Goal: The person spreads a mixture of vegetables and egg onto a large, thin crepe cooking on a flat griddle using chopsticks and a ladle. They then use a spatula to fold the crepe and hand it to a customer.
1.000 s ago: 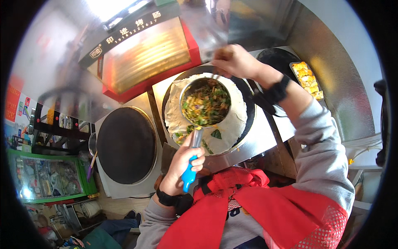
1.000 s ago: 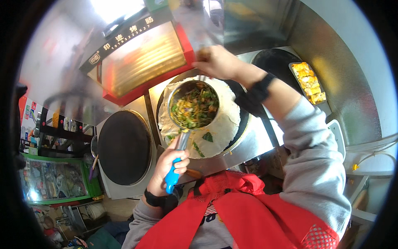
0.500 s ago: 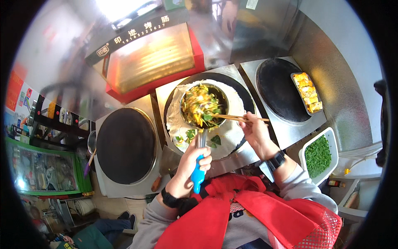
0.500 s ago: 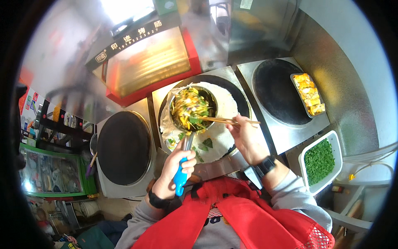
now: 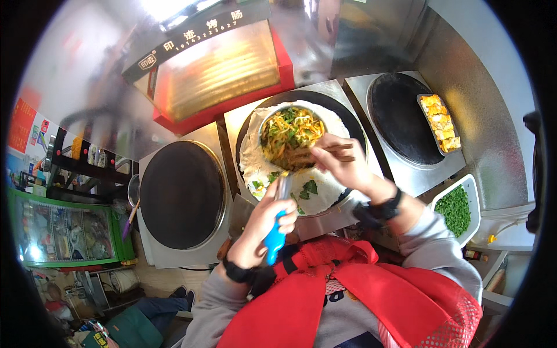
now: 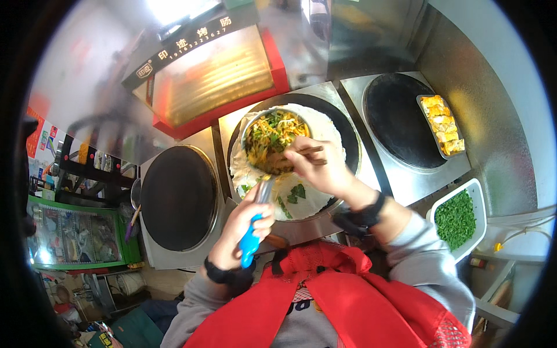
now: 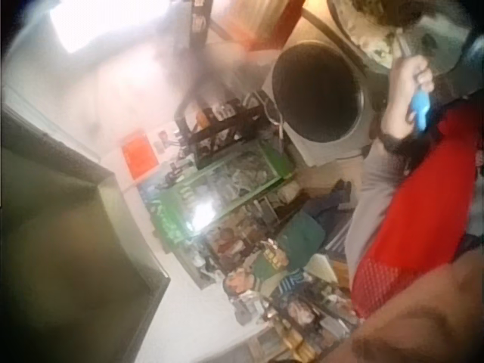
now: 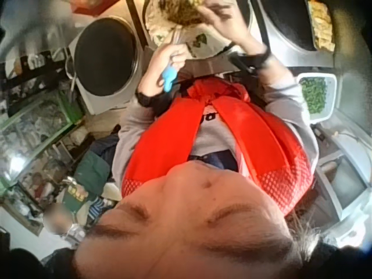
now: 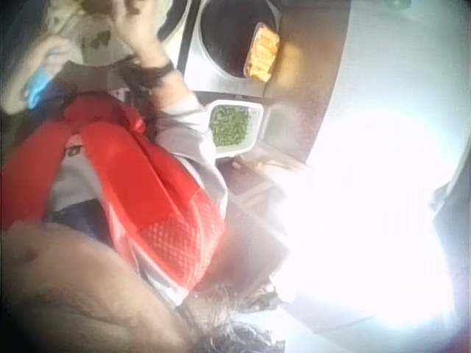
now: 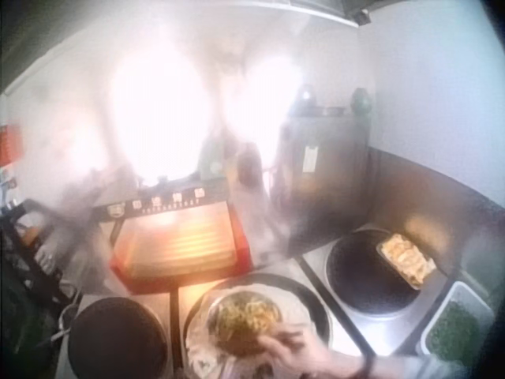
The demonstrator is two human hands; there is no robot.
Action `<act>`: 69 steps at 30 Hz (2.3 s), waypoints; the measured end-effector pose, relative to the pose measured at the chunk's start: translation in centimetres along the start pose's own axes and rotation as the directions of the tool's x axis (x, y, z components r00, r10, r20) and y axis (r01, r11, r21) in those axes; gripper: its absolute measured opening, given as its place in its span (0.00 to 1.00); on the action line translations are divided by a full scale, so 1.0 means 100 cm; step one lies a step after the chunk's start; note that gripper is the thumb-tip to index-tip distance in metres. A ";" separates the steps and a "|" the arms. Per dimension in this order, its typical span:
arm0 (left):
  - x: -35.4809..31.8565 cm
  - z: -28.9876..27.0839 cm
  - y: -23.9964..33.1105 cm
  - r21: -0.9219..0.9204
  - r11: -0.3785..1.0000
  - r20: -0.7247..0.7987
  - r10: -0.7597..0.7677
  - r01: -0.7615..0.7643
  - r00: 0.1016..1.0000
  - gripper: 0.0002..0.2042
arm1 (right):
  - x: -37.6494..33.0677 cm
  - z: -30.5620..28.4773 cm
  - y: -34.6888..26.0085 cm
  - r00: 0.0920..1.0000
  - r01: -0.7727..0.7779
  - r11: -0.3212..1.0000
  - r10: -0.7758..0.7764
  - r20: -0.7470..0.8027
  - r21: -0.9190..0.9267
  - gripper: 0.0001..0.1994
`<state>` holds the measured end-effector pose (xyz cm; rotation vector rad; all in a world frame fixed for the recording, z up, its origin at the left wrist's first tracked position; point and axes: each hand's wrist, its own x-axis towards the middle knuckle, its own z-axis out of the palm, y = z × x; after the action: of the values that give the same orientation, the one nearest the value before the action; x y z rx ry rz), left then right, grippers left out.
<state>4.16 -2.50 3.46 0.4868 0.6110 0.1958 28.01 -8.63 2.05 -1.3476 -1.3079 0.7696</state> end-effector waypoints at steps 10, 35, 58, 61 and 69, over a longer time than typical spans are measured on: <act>-0.006 -0.008 0.002 0.046 0.998 -0.037 -0.048 0.049 0.998 0.32 | 0.005 -0.025 -0.016 0.963 -0.217 0.970 0.231 -0.139 0.112 0.09; 0.009 -0.023 0.003 -0.053 0.997 0.093 -0.053 0.058 0.994 0.29 | 0.012 -0.009 -0.005 0.995 0.095 0.972 -0.096 0.005 -0.214 0.07; 0.082 -0.046 -0.068 0.410 0.798 -0.087 0.517 -0.442 0.852 0.45 | 0.069 -0.031 0.048 0.651 -0.092 0.670 0.600 -0.465 0.736 0.08; 0.071 -0.049 -0.060 0.647 0.616 0.025 0.572 -0.449 0.820 0.44 | 0.098 -0.043 0.022 0.743 -0.193 0.858 0.445 -0.500 0.477 0.09; 0.031 -0.060 0.003 0.541 0.837 -0.035 0.127 -0.088 0.991 0.43 | 0.090 0.017 -0.032 0.762 0.630 0.508 -0.549 0.343 -0.587 0.05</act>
<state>3.10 1.06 -2.25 1.0688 0.7077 0.1453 27.31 -0.08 6.65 -1.2396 -2.1209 -0.1727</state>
